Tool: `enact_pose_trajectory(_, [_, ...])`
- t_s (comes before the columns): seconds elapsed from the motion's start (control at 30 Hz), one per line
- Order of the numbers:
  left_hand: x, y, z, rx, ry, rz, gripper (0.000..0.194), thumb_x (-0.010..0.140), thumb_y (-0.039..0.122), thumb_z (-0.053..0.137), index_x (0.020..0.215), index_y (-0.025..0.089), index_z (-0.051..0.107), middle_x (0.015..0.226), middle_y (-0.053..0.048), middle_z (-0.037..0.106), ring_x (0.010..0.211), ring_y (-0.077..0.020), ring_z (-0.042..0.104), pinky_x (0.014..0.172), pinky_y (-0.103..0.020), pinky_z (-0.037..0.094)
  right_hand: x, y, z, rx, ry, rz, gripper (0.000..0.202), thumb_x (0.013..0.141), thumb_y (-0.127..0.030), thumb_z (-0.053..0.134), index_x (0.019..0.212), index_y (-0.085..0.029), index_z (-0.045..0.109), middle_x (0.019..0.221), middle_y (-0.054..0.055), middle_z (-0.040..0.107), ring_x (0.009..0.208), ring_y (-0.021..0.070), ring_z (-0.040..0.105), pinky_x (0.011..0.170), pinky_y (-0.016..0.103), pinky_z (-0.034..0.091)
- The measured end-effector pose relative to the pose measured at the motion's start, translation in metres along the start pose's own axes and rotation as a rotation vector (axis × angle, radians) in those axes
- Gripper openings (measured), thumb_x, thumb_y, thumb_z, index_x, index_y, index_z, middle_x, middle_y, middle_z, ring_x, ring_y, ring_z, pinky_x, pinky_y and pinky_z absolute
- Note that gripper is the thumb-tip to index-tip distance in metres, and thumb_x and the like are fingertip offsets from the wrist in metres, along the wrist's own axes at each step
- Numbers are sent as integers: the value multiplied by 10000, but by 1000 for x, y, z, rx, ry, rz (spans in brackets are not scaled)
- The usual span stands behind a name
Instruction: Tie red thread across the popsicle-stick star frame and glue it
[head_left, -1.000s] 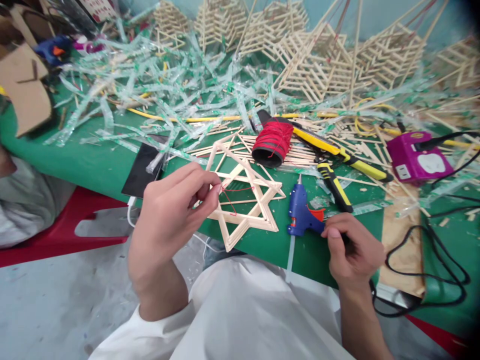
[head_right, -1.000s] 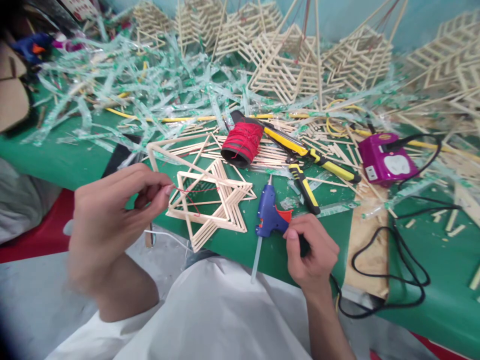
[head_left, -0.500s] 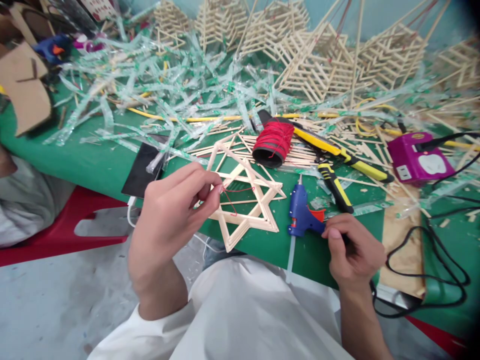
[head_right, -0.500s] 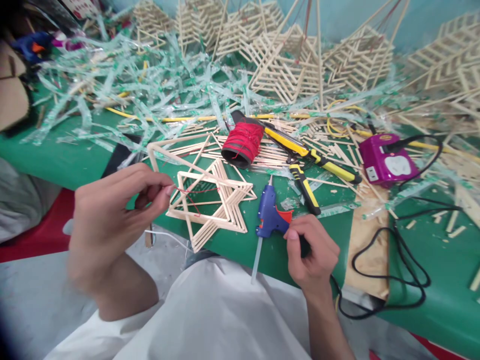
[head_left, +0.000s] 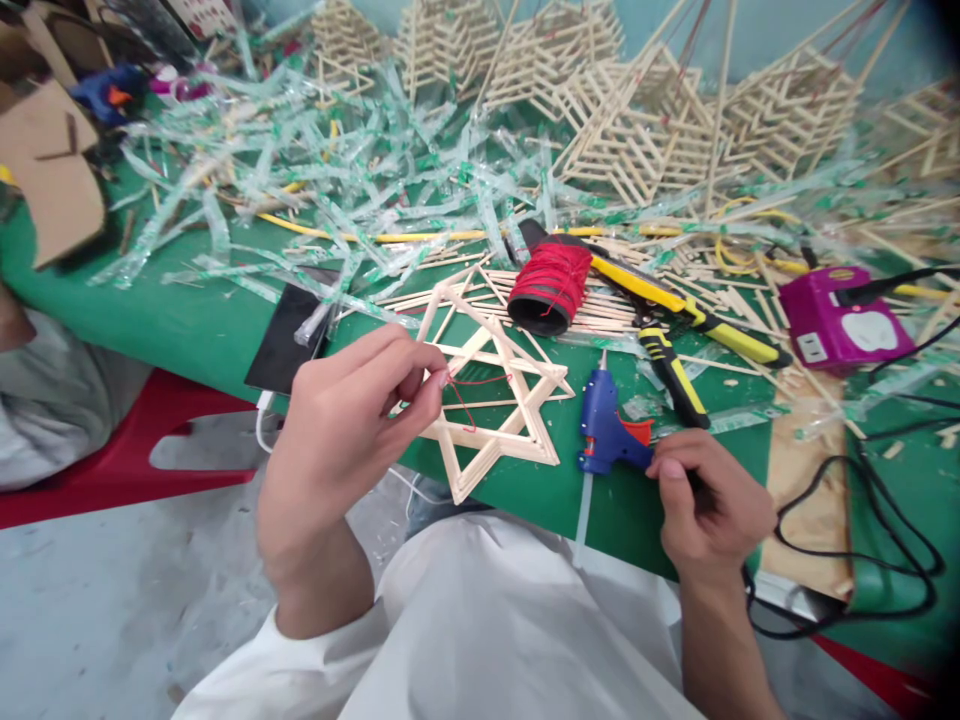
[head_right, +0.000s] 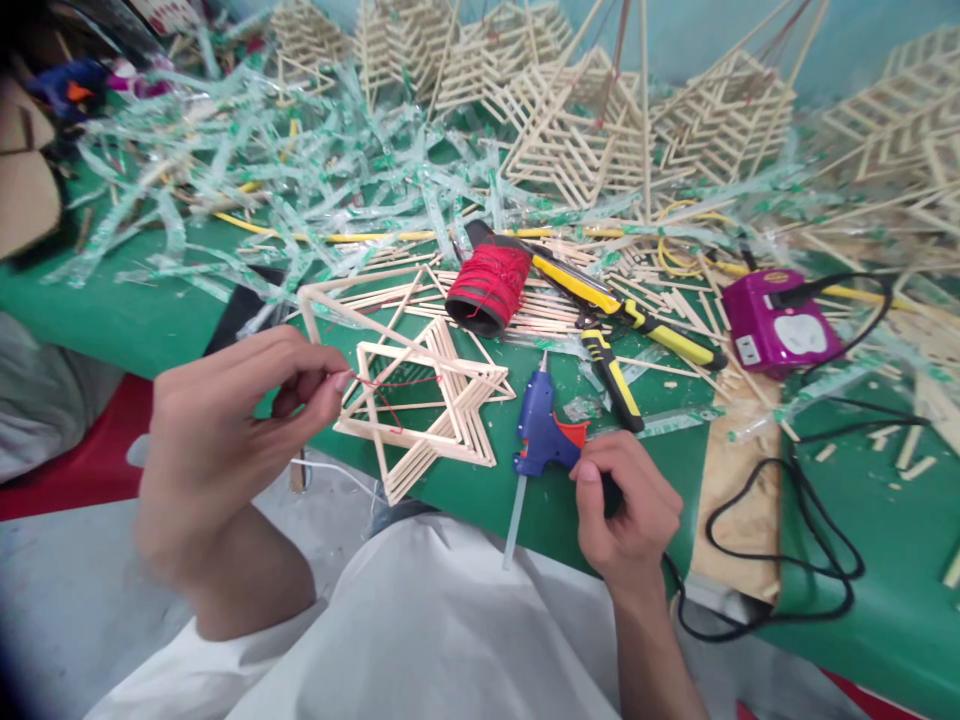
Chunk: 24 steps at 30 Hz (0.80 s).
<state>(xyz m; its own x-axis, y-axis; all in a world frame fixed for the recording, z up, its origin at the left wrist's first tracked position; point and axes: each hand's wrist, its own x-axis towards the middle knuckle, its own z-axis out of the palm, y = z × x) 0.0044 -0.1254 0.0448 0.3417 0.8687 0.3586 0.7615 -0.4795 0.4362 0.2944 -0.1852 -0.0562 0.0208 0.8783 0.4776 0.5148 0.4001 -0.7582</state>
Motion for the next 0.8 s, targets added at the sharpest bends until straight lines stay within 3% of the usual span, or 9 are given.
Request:
enact_pose_trajectory(0.57, [-1,2,-2,2,-36,-50,193,948,65,554,853,232,579,678,26,472,596,-106,469,544,-262,405,0,0,1,-21,19,-5,190,902,-95,578,741,-196,581,690,7,572,640,151,562,576,305,419])
enact_pose_trajectory(0.8, [-2,-1,-1,-12,-29,-44,185,942,63,558,854,222,586,685,30,476,596,-93,473,534,-246,397,1,-1,1,-18,16,-3,186,894,-74,577,747,-189,579,694,5,570,651,145,560,588,301,419])
